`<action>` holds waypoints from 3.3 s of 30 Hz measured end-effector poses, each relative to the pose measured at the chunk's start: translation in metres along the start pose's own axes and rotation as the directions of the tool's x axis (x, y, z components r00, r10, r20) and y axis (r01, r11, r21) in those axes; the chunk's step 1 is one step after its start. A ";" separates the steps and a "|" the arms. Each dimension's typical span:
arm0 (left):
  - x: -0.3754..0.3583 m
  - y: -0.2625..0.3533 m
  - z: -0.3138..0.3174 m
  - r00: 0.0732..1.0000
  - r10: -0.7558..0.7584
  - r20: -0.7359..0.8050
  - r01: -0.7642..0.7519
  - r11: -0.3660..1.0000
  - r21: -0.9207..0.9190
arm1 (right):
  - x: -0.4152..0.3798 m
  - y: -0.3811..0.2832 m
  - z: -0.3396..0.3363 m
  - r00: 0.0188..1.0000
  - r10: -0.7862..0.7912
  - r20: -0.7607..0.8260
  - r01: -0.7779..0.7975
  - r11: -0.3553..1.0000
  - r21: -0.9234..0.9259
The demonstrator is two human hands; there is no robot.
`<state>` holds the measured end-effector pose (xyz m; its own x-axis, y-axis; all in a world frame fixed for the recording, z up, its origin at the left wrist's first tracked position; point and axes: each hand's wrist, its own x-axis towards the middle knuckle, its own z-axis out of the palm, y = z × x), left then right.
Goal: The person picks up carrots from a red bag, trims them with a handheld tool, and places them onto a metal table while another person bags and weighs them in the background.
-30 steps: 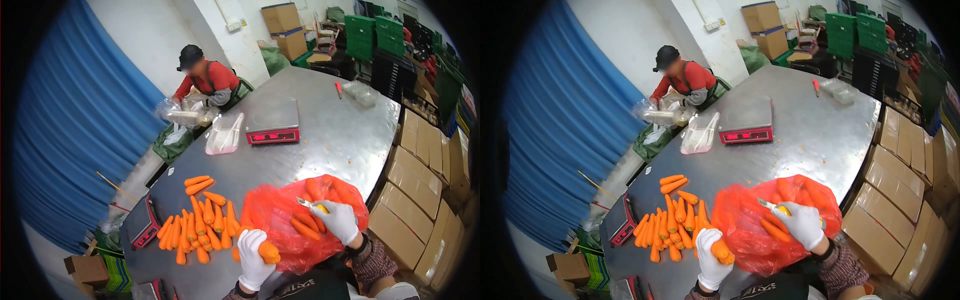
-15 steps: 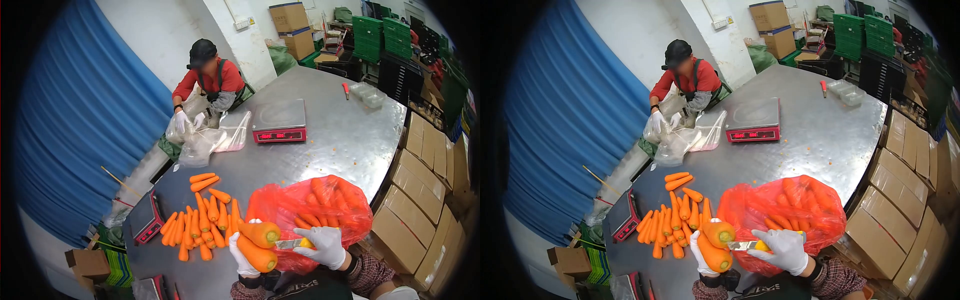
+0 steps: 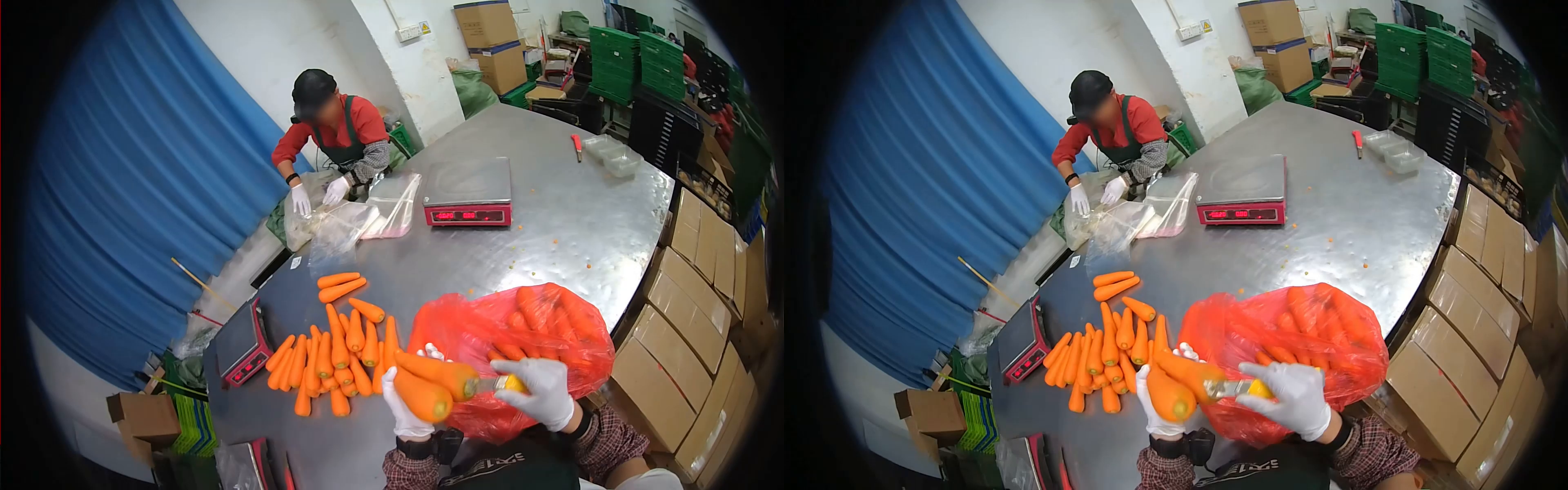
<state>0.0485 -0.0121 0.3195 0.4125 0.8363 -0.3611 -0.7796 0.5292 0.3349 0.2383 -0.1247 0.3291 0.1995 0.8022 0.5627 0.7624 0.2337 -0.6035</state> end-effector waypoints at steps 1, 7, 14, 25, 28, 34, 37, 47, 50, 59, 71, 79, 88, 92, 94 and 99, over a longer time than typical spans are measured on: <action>0.012 0.001 -0.007 0.998 -0.057 0.010 0.057 0.995 -0.078 | -0.004 -0.001 0.005 0.998 -0.056 0.015 0.056 0.998 -0.018; 0.022 -0.005 -0.042 0.990 -0.101 0.103 0.110 0.990 -0.087 | -0.003 -0.011 0.014 0.987 -0.116 0.109 0.137 0.969 -0.205; 0.010 -0.007 -0.032 0.991 -0.107 0.085 0.112 0.992 -0.053 | 0.017 -0.016 0.021 0.952 -0.223 0.208 0.259 0.952 -0.165; 0.044 0.148 -0.053 0.996 0.048 0.072 -0.086 0.462 0.882 | 0.010 0.042 0.011 0.783 0.620 0.047 -0.611 0.753 0.246; 0.119 0.254 -0.088 0.876 0.407 0.258 -0.235 -0.108 0.966 | 0.000 0.041 0.007 0.757 0.649 0.075 -0.653 0.747 0.123; 0.166 0.331 -0.122 0.642 0.763 -0.077 0.603 -0.439 0.666 | -0.018 0.038 0.023 0.742 0.668 0.059 -0.670 0.741 0.045; 0.189 0.327 -0.189 0.707 0.702 -0.086 0.582 -0.508 0.635 | -0.026 0.035 0.030 0.725 0.678 0.118 -0.675 0.734 -0.071; 0.179 0.227 -0.107 0.660 0.404 0.634 -0.213 -0.708 0.673 | -0.058 0.090 0.080 0.713 0.673 0.198 -0.610 0.734 -0.298; 0.103 0.104 -0.027 0.874 0.031 0.484 -0.458 -0.277 0.845 | -0.056 0.109 0.082 0.741 0.653 0.157 -0.594 0.747 -0.299; 0.039 -0.052 -0.114 0.778 -0.589 0.220 -0.607 -0.612 0.507 | 0.064 0.181 0.030 0.567 0.806 0.170 -0.778 0.592 -0.210; 0.089 -0.085 -0.085 0.931 -0.328 0.159 -0.364 -0.860 0.358 | -0.005 0.179 0.145 0.753 0.514 0.412 -0.289 0.820 -0.495; 0.127 -0.143 -0.104 0.982 -0.182 -0.060 -0.131 -0.869 0.477 | -0.066 0.082 -0.129 0.803 0.549 0.233 -0.570 0.821 0.029; 0.129 -0.140 -0.114 0.989 -0.146 -0.003 -0.078 -0.542 0.836 | -0.073 0.092 -0.068 0.720 0.689 0.089 -0.674 0.723 -0.149; 0.110 -0.105 -0.110 0.907 -0.338 0.252 -0.293 -0.077 0.953 | -0.045 0.148 0.040 0.735 0.678 0.028 -0.619 0.687 -0.381; 0.089 -0.086 -0.091 0.926 -0.265 0.269 -0.281 -0.009 0.960 | -0.038 0.169 0.069 0.746 0.666 0.027 -0.593 0.682 -0.428; 0.049 -0.051 -0.053 0.940 0.014 0.340 -0.332 0.247 0.910 | -0.040 0.205 0.088 0.755 0.652 0.069 -0.520 0.661 -0.541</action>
<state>0.0838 -0.0063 0.2390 0.5373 0.8424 -0.0395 0.0991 -0.0166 0.9949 0.3323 -0.0605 0.1331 0.6047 0.7964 -0.0073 0.7330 -0.5602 -0.3858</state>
